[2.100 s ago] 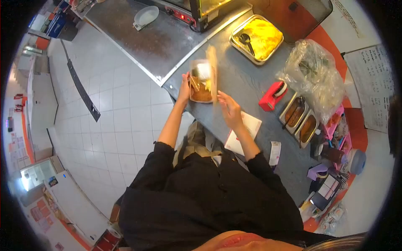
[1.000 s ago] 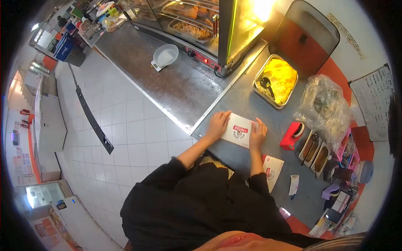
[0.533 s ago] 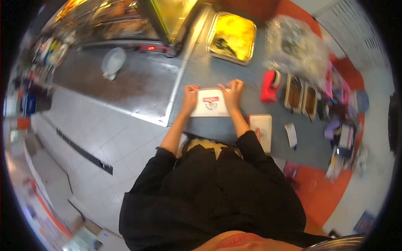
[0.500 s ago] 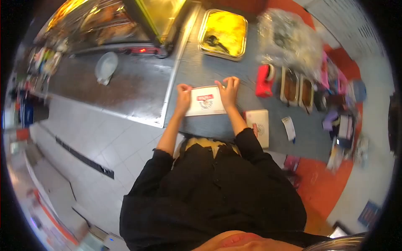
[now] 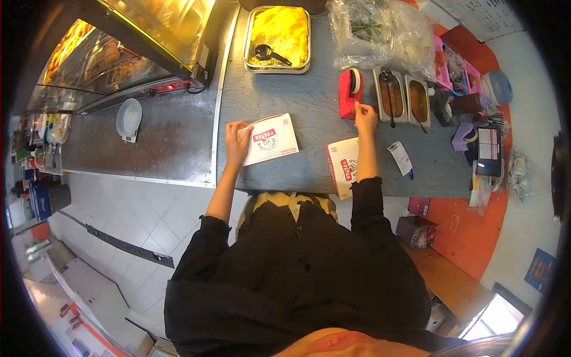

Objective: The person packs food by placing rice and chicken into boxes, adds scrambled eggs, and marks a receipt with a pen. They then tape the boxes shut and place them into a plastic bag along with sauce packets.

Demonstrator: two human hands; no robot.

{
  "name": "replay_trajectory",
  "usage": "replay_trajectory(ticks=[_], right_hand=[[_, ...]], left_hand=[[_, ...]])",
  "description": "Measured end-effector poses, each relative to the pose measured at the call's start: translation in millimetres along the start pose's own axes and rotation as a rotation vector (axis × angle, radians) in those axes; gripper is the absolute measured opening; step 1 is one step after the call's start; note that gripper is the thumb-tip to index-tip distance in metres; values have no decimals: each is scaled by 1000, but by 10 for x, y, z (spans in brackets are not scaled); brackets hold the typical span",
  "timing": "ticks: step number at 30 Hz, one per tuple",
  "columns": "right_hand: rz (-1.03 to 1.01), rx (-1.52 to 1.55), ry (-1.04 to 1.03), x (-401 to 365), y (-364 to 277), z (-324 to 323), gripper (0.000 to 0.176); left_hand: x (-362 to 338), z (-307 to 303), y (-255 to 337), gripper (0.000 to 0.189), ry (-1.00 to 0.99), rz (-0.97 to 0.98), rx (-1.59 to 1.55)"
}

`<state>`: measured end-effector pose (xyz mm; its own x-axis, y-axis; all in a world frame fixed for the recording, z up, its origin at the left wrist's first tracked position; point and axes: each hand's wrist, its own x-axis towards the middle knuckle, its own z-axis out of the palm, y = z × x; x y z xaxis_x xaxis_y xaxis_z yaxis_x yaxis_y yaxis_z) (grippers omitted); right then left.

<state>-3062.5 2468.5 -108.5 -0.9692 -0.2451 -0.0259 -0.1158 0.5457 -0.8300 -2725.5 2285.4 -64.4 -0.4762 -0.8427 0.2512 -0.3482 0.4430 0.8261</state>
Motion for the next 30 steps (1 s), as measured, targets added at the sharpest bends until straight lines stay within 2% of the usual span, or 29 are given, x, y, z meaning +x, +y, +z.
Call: replay_trajectory(ticks=[2,4,7,11,14,15,16,18,19,21,24,26,28,30], right_hand=[[-8,-5,-42,11,81,-11,31],[198,537,-267,-150,-143,-201,24],[166,709,-254,-363,-24,-326,20],[128,538,-398,-333,102,-437,21],[589,537,-680,-159,60,-408,30],[505,223,-744,-155,83,-378,30],[503,226,-748,-210,121,-315,30],[41,-156,-609,-297,124,-195,27],[-347,-258,-407,-460,-28,-97,23],[-645,155,-273,-944,-818,90,23],[-761,220,-337,-1235,-984,596,30],[-430,372,-573,-1380,-958,777,35],[-404,381,-567,-1524,-982,803,37],[-490,317,-369,-1609,-989,809,39]], left_hand=[[-1,8,-25,19,2,35,14],[-24,14,-28,18,3,66,26],[2,11,-20,17,6,55,23],[-20,21,-67,16,-15,33,6],[-17,7,-60,16,-8,40,11],[-13,1,-48,16,-2,55,23],[-24,-17,-36,16,1,56,27],[-10,-11,3,15,8,36,-16],[-7,-17,21,15,8,49,-8],[-10,-26,35,15,11,28,-3],[-37,-17,2,14,19,29,2],[-7,-20,-9,14,38,42,7],[-30,-38,74,14,52,31,1],[-75,-21,103,14,66,-48,-7]])
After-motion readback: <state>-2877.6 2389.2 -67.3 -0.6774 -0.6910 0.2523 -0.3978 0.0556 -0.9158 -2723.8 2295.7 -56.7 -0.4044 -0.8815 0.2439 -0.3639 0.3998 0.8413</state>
